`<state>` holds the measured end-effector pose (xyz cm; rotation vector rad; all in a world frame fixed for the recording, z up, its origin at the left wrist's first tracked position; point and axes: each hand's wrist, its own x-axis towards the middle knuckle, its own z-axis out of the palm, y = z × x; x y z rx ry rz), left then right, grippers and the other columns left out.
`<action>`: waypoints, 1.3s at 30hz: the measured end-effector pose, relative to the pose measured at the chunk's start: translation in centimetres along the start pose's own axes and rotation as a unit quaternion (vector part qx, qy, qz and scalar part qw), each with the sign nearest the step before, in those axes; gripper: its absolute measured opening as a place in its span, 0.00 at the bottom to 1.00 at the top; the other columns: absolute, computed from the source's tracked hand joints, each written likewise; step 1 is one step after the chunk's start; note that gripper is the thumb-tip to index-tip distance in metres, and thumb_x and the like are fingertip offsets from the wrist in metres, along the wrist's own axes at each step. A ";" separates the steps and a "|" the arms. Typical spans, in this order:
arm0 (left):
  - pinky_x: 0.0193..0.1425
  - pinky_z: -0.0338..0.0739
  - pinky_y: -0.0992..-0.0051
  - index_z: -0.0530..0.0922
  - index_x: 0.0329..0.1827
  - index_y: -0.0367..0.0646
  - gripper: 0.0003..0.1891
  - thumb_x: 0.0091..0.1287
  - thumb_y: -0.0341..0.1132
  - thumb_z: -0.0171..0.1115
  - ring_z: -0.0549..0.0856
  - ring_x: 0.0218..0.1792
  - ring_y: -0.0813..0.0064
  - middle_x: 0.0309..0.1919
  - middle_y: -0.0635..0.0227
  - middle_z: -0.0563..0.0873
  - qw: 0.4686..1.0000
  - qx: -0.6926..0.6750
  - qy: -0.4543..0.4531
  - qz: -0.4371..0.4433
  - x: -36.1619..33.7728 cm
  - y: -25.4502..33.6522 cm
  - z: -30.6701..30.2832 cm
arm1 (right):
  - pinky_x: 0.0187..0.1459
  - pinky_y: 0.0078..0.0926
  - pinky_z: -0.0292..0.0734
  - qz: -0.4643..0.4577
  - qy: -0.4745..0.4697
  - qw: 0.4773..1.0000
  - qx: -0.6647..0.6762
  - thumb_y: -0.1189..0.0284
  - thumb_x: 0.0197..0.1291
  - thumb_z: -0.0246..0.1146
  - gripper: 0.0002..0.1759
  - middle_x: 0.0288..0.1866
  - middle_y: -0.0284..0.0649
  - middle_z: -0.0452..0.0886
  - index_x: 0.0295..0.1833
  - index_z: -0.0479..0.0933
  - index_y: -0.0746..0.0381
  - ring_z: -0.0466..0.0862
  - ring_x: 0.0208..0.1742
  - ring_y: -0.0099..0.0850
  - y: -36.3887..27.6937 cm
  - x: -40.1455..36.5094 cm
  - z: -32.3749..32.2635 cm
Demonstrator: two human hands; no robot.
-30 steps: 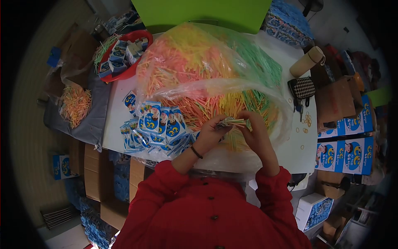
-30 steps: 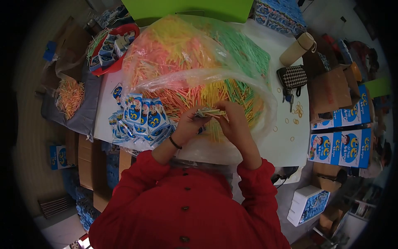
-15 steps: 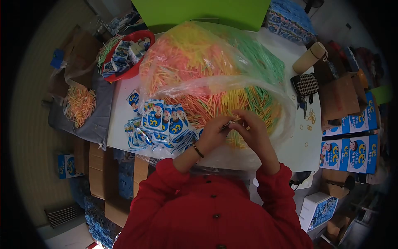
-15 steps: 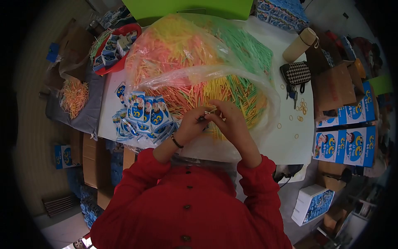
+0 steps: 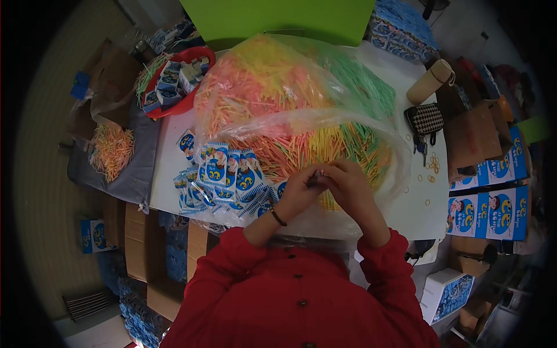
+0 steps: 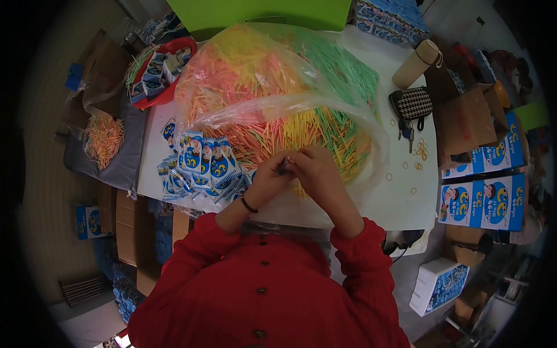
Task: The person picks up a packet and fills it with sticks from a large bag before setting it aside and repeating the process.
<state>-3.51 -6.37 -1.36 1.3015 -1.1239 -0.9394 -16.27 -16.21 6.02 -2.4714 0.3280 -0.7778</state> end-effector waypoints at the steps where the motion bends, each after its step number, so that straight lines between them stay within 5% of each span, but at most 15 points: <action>1: 0.49 0.77 0.81 0.76 0.57 0.41 0.19 0.63 0.18 0.61 0.80 0.46 0.84 0.45 0.74 0.82 0.997 -0.070 0.037 -0.011 0.2 -0.7 0.0 | 0.34 0.35 0.74 0.039 0.018 0.998 0.055 0.75 0.52 0.69 0.12 0.34 0.41 0.78 0.42 0.78 0.63 0.78 0.33 0.39 -0.6 0.0 -0.2; 5: 0.48 0.78 0.79 0.78 0.55 0.43 0.18 0.61 0.21 0.64 0.82 0.43 0.82 0.41 0.72 0.84 0.990 -0.110 0.061 -0.059 0.0 -0.3 -0.8 | 0.43 0.28 0.74 0.171 0.037 0.970 0.170 0.76 0.51 0.71 0.18 0.40 0.39 0.79 0.49 0.77 0.63 0.78 0.38 0.34 -1.5 -0.4 -0.7; 9: 0.52 0.77 0.79 0.77 0.57 0.42 0.19 0.62 0.21 0.64 0.82 0.48 0.80 0.46 0.71 0.84 0.980 -0.179 0.032 -0.079 -0.1 -0.8 -0.3 | 0.43 0.34 0.73 0.193 0.010 0.971 0.138 0.77 0.51 0.70 0.15 0.42 0.42 0.80 0.45 0.77 0.62 0.79 0.41 0.40 1.1 -1.8 0.6; 11: 0.57 0.77 0.77 0.72 0.62 0.41 0.23 0.63 0.20 0.62 0.80 0.55 0.77 0.54 0.68 0.80 0.988 -0.144 0.051 0.023 0.0 -0.3 0.0 | 0.43 0.36 0.72 0.052 0.082 0.995 -0.001 0.79 0.52 0.68 0.13 0.38 0.41 0.80 0.44 0.77 0.61 0.79 0.41 0.41 1.7 -2.3 1.1; 15: 0.60 0.75 0.75 0.71 0.64 0.41 0.26 0.62 0.21 0.64 0.78 0.58 0.77 0.55 0.67 0.80 0.996 -0.086 0.025 -0.014 -0.1 -0.1 -1.0 | 0.43 0.36 0.71 0.064 0.037 0.996 -0.052 0.80 0.52 0.67 0.12 0.36 0.40 0.80 0.43 0.77 0.59 0.79 0.40 0.42 3.5 -3.4 2.4; 17: 0.62 0.74 0.74 0.70 0.65 0.40 0.28 0.60 0.22 0.66 0.78 0.59 0.76 0.56 0.67 0.80 1.000 -0.015 0.018 0.000 -0.1 -0.1 -1.4 | 0.43 0.37 0.71 0.046 0.150 0.988 -0.013 0.81 0.51 0.67 0.12 0.35 0.40 0.80 0.42 0.77 0.60 0.79 0.39 0.42 3.2 -3.7 2.8; 21: 0.63 0.73 0.73 0.71 0.65 0.40 0.28 0.59 0.23 0.67 0.78 0.59 0.76 0.56 0.67 0.80 0.999 -0.021 0.027 0.008 -0.3 0.5 -1.6 | 0.43 0.37 0.71 0.056 0.090 0.994 -0.040 0.82 0.51 0.66 0.12 0.35 0.41 0.80 0.42 0.77 0.61 0.79 0.39 0.42 3.4 -3.6 2.7; 23: 0.63 0.72 0.73 0.72 0.63 0.39 0.27 0.59 0.24 0.68 0.78 0.59 0.75 0.57 0.67 0.80 0.998 0.001 0.037 0.057 0.0 0.5 -1.7 | 0.44 0.36 0.71 0.057 0.162 0.985 -0.020 0.83 0.52 0.65 0.11 0.36 0.41 0.79 0.41 0.76 0.62 0.79 0.40 0.42 3.2 -3.7 2.6; 33: 0.59 0.74 0.73 0.73 0.63 0.42 0.27 0.58 0.25 0.69 0.80 0.55 0.73 0.54 0.66 0.81 0.990 0.066 0.084 0.094 -2.1 2.3 -3.7 | 0.46 0.33 0.72 -0.007 0.105 0.993 -0.044 0.82 0.57 0.63 0.08 0.38 0.42 0.79 0.41 0.76 0.62 0.79 0.42 0.40 0.9 -1.3 2.8; 35: 0.54 0.77 0.74 0.72 0.63 0.41 0.26 0.61 0.24 0.67 0.81 0.50 0.76 0.51 0.67 0.82 0.983 0.115 0.089 0.115 -3.5 2.3 -4.8 | 0.48 0.27 0.73 0.146 0.101 0.974 0.138 0.80 0.61 0.62 0.11 0.40 0.41 0.79 0.49 0.73 0.63 0.79 0.44 0.33 -1.3 -1.4 3.4; 36: 0.54 0.77 0.74 0.72 0.63 0.41 0.26 0.61 0.24 0.67 0.81 0.50 0.76 0.51 0.67 0.82 0.982 0.117 0.091 0.114 -4.4 2.6 -5.1 | 0.48 0.27 0.73 0.144 0.100 0.974 0.142 0.80 0.61 0.62 0.11 0.40 0.41 0.79 0.49 0.73 0.63 0.79 0.44 0.33 -1.9 -1.2 4.3; 38: 0.50 0.78 0.77 0.71 0.64 0.39 0.25 0.63 0.23 0.65 0.82 0.46 0.79 0.48 0.68 0.83 0.990 -0.030 0.140 0.000 -6.1 3.6 -5.5 | 0.49 0.23 0.74 0.200 0.073 0.870 0.444 0.78 0.62 0.63 0.21 0.45 0.40 0.79 0.59 0.67 0.64 0.78 0.47 0.27 -2.6 -0.9 6.4; 39: 0.48 0.78 0.80 0.70 0.65 0.38 0.25 0.64 0.23 0.65 0.82 0.44 0.82 0.48 0.68 0.83 0.986 -0.069 0.154 -0.016 -6.8 4.3 -6.1 | 0.50 0.23 0.75 0.191 0.007 0.873 0.448 0.78 0.60 0.65 0.27 0.50 0.40 0.78 0.62 0.62 0.65 0.78 0.48 0.26 -2.5 -0.9 7.9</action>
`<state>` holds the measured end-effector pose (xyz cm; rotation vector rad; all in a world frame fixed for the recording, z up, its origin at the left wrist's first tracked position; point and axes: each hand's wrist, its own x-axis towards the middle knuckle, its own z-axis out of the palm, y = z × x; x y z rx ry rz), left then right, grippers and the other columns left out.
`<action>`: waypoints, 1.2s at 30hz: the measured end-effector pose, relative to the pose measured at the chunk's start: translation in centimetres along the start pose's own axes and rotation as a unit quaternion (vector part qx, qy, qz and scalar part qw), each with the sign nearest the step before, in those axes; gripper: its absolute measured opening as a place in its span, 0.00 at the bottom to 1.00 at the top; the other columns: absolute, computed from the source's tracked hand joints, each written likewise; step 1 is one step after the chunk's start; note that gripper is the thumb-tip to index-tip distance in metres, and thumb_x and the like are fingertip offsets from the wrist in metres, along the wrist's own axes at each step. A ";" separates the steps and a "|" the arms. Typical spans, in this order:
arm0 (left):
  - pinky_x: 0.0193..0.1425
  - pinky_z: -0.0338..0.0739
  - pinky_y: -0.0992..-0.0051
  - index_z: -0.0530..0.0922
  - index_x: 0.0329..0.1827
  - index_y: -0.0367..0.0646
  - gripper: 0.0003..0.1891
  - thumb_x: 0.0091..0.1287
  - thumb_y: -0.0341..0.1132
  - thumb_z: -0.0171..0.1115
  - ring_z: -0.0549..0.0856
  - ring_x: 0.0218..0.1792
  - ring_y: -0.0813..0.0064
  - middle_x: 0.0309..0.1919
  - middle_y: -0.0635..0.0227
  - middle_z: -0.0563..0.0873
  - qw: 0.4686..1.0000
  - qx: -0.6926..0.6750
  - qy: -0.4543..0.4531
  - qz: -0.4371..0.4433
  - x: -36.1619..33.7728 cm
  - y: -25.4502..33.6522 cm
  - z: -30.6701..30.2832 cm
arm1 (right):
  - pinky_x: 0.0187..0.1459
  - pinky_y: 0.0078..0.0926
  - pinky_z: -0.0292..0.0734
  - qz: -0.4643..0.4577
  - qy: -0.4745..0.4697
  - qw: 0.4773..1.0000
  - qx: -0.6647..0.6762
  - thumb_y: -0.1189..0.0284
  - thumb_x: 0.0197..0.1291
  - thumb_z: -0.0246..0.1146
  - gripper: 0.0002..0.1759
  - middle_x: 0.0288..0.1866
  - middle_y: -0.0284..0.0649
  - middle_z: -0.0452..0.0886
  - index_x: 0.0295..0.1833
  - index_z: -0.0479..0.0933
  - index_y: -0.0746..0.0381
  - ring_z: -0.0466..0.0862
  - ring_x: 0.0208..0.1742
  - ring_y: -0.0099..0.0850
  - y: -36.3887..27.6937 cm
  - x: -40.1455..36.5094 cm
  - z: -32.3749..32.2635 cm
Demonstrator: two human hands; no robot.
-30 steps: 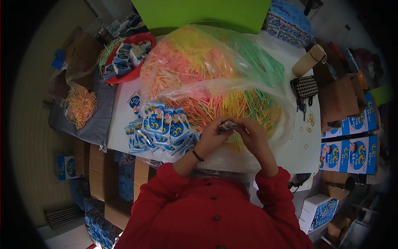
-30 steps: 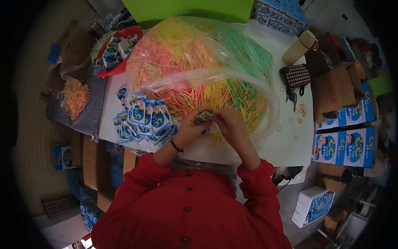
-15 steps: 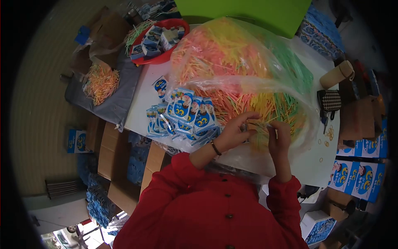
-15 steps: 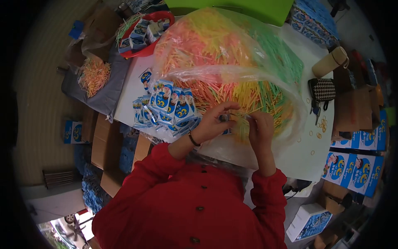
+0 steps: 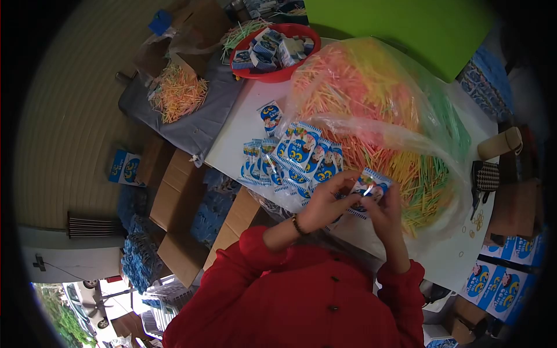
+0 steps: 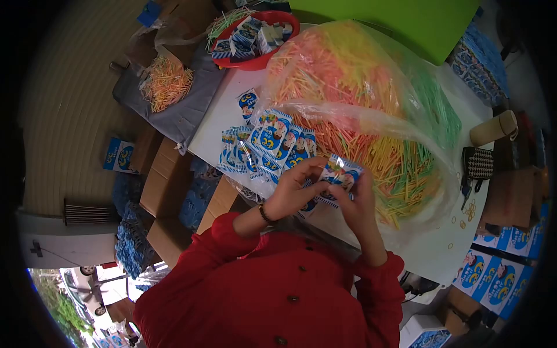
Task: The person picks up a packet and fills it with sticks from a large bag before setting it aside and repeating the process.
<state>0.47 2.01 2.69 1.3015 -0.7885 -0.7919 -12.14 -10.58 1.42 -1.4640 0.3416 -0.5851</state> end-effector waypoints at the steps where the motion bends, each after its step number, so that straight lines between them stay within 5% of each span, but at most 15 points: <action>1: 0.48 0.78 0.80 0.70 0.65 0.38 0.25 0.64 0.23 0.65 0.82 0.44 0.82 0.48 0.68 0.83 1.000 0.001 0.000 0.003 -0.6 0.4 -0.8 | 0.50 0.23 0.75 -0.003 0.000 1.000 -0.001 0.78 0.60 0.65 0.27 0.50 0.40 0.78 0.62 0.62 0.65 0.78 0.48 0.26 -0.2 0.4 1.2; 3: 0.47 0.79 0.76 0.73 0.62 0.40 0.24 0.62 0.24 0.67 0.84 0.44 0.76 0.45 0.64 0.84 0.994 0.088 0.069 -0.020 -1.7 1.2 -2.9 | 0.52 0.23 0.75 0.089 -0.012 0.990 0.107 0.79 0.60 0.64 0.24 0.51 0.41 0.78 0.60 0.64 0.66 0.79 0.49 0.25 -0.7 1.2 4.2; 4: 0.52 0.77 0.73 0.73 0.61 0.39 0.23 0.62 0.25 0.66 0.83 0.48 0.71 0.47 0.62 0.84 0.974 0.191 0.111 0.054 -1.8 2.0 -4.2 | 0.52 0.23 0.75 0.089 -0.012 0.990 0.108 0.79 0.60 0.64 0.24 0.51 0.41 0.78 0.60 0.64 0.66 0.79 0.49 0.25 -0.9 1.8 5.2; 7: 0.67 0.64 0.60 0.75 0.59 0.37 0.20 0.65 0.32 0.63 0.73 0.63 0.53 0.59 0.53 0.77 0.837 0.484 0.229 0.118 -0.4 3.8 -9.4 | 0.51 0.22 0.75 0.055 0.053 0.977 0.198 0.79 0.61 0.63 0.20 0.48 0.39 0.78 0.57 0.66 0.65 0.78 0.48 0.23 -2.0 3.8 8.2; 8: 0.67 0.64 0.60 0.75 0.59 0.37 0.20 0.65 0.32 0.63 0.73 0.63 0.53 0.59 0.53 0.77 0.837 0.484 0.226 0.119 0.1 3.1 -10.4 | 0.51 0.22 0.75 0.054 0.057 0.977 0.199 0.79 0.61 0.63 0.20 0.48 0.39 0.78 0.57 0.66 0.65 0.78 0.48 0.23 -1.0 3.9 8.7; 10: 0.70 0.54 0.51 0.76 0.59 0.37 0.20 0.68 0.39 0.58 0.64 0.69 0.46 0.66 0.50 0.70 0.703 0.655 0.267 0.070 1.0 0.5 -12.1 | 0.48 0.25 0.73 0.028 0.092 0.994 0.058 0.75 0.60 0.66 0.20 0.46 0.39 0.77 0.55 0.68 0.65 0.76 0.47 0.27 2.7 4.3 9.5; 11: 0.68 0.53 0.45 0.76 0.58 0.37 0.21 0.68 0.42 0.57 0.60 0.70 0.43 0.70 0.49 0.65 0.702 0.669 0.238 0.056 0.7 -0.6 -12.1 | 0.50 0.33 0.68 -0.015 0.092 0.966 -0.239 0.66 0.55 0.70 0.25 0.44 0.41 0.75 0.54 0.69 0.64 0.74 0.48 0.35 3.7 4.3 8.9; 12: 0.68 0.53 0.45 0.76 0.58 0.37 0.21 0.68 0.42 0.57 0.60 0.70 0.43 0.70 0.49 0.65 0.703 0.668 0.236 0.060 0.4 -0.8 -11.6 | 0.50 0.33 0.68 -0.016 0.096 0.966 -0.241 0.66 0.55 0.70 0.25 0.44 0.41 0.75 0.54 0.69 0.64 0.74 0.48 0.35 3.8 4.3 8.8; 15: 0.68 0.55 0.48 0.77 0.52 0.38 0.17 0.63 0.36 0.63 0.63 0.69 0.45 0.69 0.49 0.66 0.757 0.610 0.226 0.067 -1.4 -0.4 -9.7 | 0.55 0.40 0.63 -0.114 0.167 0.892 -0.405 0.60 0.50 0.73 0.32 0.48 0.44 0.75 0.55 0.69 0.63 0.73 0.51 0.43 4.1 3.9 8.7; 20: 0.65 0.63 0.56 0.71 0.54 0.36 0.19 0.60 0.27 0.64 0.66 0.64 0.45 0.67 0.46 0.66 0.861 0.470 0.192 0.038 -4.1 -1.5 -8.7 | 0.57 0.44 0.62 0.019 0.056 0.941 -0.333 0.56 0.47 0.74 0.42 0.54 0.50 0.75 0.63 0.66 0.65 0.72 0.57 0.46 1.8 3.3 8.3; 24: 0.64 0.67 0.62 0.62 0.60 0.33 0.23 0.63 0.20 0.58 0.68 0.64 0.52 0.71 0.47 0.59 0.926 0.257 0.274 0.037 -5.6 -4.3 -6.6 | 0.57 0.42 0.66 -0.045 0.093 0.967 -0.231 0.65 0.46 0.74 0.40 0.52 0.48 0.75 0.63 0.66 0.66 0.75 0.52 0.45 4.2 2.5 9.2; 26: 0.67 0.66 0.63 0.60 0.64 0.35 0.25 0.63 0.17 0.52 0.67 0.67 0.60 0.73 0.49 0.56 0.929 0.230 0.285 0.044 -6.3 -6.1 -5.5 | 0.56 0.41 0.67 -0.021 0.083 0.944 -0.320 0.69 0.47 0.73 0.36 0.53 0.49 0.74 0.61 0.66 0.67 0.75 0.51 0.45 3.1 2.4 10.0; 29: 0.67 0.69 0.65 0.58 0.69 0.37 0.30 0.62 0.14 0.51 0.68 0.67 0.64 0.71 0.53 0.59 0.934 -0.011 0.347 0.086 -6.2 -5.9 -4.2 | 0.58 0.39 0.65 -0.001 0.020 0.954 -0.300 0.71 0.48 0.72 0.34 0.54 0.50 0.73 0.60 0.67 0.67 0.72 0.55 0.46 3.6 2.8 9.7; 31: 0.66 0.71 0.68 0.54 0.73 0.38 0.36 0.59 0.11 0.52 0.70 0.66 0.66 0.70 0.59 0.62 0.920 -0.202 0.337 0.001 -6.2 -3.6 -4.3 | 0.60 0.43 0.62 -0.011 -0.006 0.958 -0.287 0.68 0.48 0.72 0.34 0.57 0.52 0.71 0.60 0.68 0.66 0.70 0.57 0.48 3.8 2.4 9.4; 36: 0.62 0.76 0.71 0.55 0.73 0.39 0.38 0.57 0.10 0.53 0.77 0.60 0.69 0.62 0.65 0.72 0.925 -0.244 0.265 -0.122 -7.5 -3.7 -6.8 | 0.66 0.52 0.53 -0.153 -0.048 0.935 -0.316 0.65 0.47 0.72 0.30 0.68 0.55 0.65 0.56 0.70 0.61 0.64 0.66 0.55 5.2 0.7 8.1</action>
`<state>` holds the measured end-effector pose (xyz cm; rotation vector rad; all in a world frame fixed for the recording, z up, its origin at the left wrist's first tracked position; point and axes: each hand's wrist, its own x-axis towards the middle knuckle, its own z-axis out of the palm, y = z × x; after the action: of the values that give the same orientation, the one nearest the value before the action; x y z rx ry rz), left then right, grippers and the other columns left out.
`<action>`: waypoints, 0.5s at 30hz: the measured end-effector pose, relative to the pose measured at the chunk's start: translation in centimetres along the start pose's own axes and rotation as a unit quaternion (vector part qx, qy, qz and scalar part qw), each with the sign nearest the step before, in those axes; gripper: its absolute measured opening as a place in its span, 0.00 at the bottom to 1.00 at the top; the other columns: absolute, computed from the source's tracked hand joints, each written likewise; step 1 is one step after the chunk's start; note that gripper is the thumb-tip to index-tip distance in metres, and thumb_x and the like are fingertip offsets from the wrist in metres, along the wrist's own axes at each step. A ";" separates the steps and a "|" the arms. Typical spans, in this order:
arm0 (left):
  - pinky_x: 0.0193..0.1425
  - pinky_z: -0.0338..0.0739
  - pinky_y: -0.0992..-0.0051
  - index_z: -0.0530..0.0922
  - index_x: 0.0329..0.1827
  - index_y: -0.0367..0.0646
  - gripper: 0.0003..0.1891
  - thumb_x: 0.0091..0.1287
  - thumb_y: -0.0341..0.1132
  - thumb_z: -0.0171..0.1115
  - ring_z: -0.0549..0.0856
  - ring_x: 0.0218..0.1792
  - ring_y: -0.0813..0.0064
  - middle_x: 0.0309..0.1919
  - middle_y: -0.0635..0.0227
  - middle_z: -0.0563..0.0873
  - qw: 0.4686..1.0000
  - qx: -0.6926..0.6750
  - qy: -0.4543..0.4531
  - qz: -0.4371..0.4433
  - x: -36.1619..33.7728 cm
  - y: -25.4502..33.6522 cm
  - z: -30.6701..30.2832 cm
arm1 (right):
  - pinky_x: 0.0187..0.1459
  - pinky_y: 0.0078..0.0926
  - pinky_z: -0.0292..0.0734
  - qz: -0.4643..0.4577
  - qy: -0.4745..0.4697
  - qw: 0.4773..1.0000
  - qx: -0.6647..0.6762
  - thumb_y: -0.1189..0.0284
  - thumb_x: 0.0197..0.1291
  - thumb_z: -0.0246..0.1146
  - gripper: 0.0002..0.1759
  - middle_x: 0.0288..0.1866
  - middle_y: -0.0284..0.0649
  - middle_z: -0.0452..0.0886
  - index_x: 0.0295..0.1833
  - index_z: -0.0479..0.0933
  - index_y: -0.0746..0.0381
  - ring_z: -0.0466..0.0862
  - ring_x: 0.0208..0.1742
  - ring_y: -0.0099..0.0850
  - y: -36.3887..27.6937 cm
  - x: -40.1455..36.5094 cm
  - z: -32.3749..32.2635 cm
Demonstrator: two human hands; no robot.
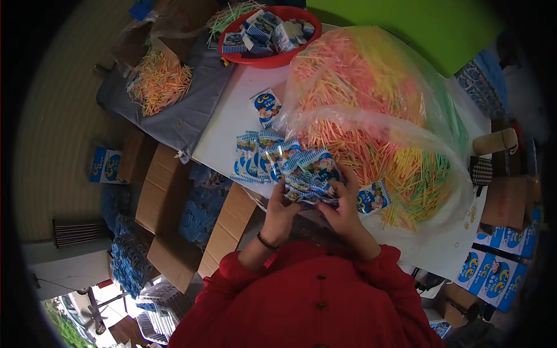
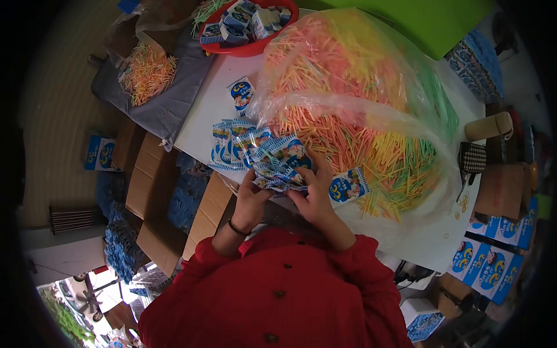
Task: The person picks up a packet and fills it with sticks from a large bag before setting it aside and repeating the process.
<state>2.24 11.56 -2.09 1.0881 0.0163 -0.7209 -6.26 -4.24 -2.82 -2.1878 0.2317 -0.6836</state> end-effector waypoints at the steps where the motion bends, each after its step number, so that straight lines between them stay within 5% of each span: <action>1: 0.62 0.76 0.71 0.56 0.71 0.40 0.37 0.57 0.10 0.53 0.76 0.61 0.69 0.62 0.65 0.72 0.998 0.046 -0.035 0.018 0.1 -0.5 -0.7 | 0.68 0.54 0.49 -0.013 0.007 1.000 -0.008 0.66 0.47 0.72 0.30 0.71 0.55 0.61 0.56 0.71 0.60 0.59 0.70 0.58 -0.3 0.1 -0.2; 6: 0.64 0.74 0.69 0.60 0.67 0.45 0.37 0.54 0.09 0.58 0.74 0.64 0.68 0.63 0.62 0.71 0.973 0.187 -0.063 0.123 0.3 -1.9 -1.6 | 0.72 0.58 0.39 -0.033 -0.031 0.998 -0.047 0.64 0.47 0.72 0.28 0.77 0.58 0.53 0.55 0.72 0.57 0.46 0.78 0.61 -1.3 0.6 -1.6; 8: 0.66 0.72 0.66 0.60 0.65 0.50 0.40 0.51 0.10 0.65 0.70 0.67 0.63 0.65 0.58 0.70 0.899 0.259 -0.161 0.313 0.5 -1.9 -1.8 | 0.71 0.58 0.40 -0.039 -0.059 0.997 -0.042 0.65 0.47 0.74 0.32 0.74 0.55 0.59 0.58 0.69 0.57 0.53 0.77 0.57 -1.5 0.6 -2.2; 11: 0.69 0.66 0.63 0.63 0.60 0.49 0.36 0.49 0.15 0.70 0.67 0.70 0.56 0.67 0.52 0.68 0.825 0.314 -0.245 0.400 0.3 -0.2 -1.2 | 0.70 0.54 0.47 -0.089 -0.001 0.994 0.062 0.67 0.45 0.77 0.41 0.68 0.50 0.67 0.64 0.64 0.58 0.67 0.70 0.52 0.0 -0.7 -1.8; 12: 0.70 0.65 0.60 0.57 0.67 0.50 0.44 0.49 0.17 0.72 0.68 0.70 0.54 0.68 0.51 0.67 0.840 0.256 -0.283 0.386 0.1 -0.4 -1.2 | 0.70 0.54 0.47 -0.086 -0.004 0.994 0.063 0.67 0.45 0.77 0.41 0.68 0.50 0.67 0.64 0.64 0.58 0.67 0.70 0.52 0.0 -1.4 -1.4; 14: 0.69 0.65 0.59 0.53 0.71 0.49 0.48 0.49 0.18 0.74 0.68 0.70 0.53 0.67 0.50 0.68 0.881 0.223 -0.259 0.328 -0.5 -0.8 -0.9 | 0.69 0.48 0.54 0.066 0.062 0.928 0.362 0.70 0.42 0.79 0.51 0.61 0.45 0.71 0.70 0.57 0.60 0.75 0.59 0.49 -0.6 -2.9 -0.7; 15: 0.69 0.65 0.59 0.49 0.74 0.49 0.53 0.48 0.19 0.75 0.69 0.69 0.52 0.66 0.49 0.69 0.913 0.189 -0.236 0.274 -0.7 -0.8 -0.6 | 0.68 0.41 0.58 0.098 0.034 0.930 0.353 0.67 0.44 0.78 0.54 0.60 0.44 0.70 0.74 0.53 0.59 0.74 0.56 0.46 -1.5 -2.4 -1.2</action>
<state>1.48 12.24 -2.75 1.1812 -0.8459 -0.4623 -9.00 -3.15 -1.95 -1.4331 0.1963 -0.6091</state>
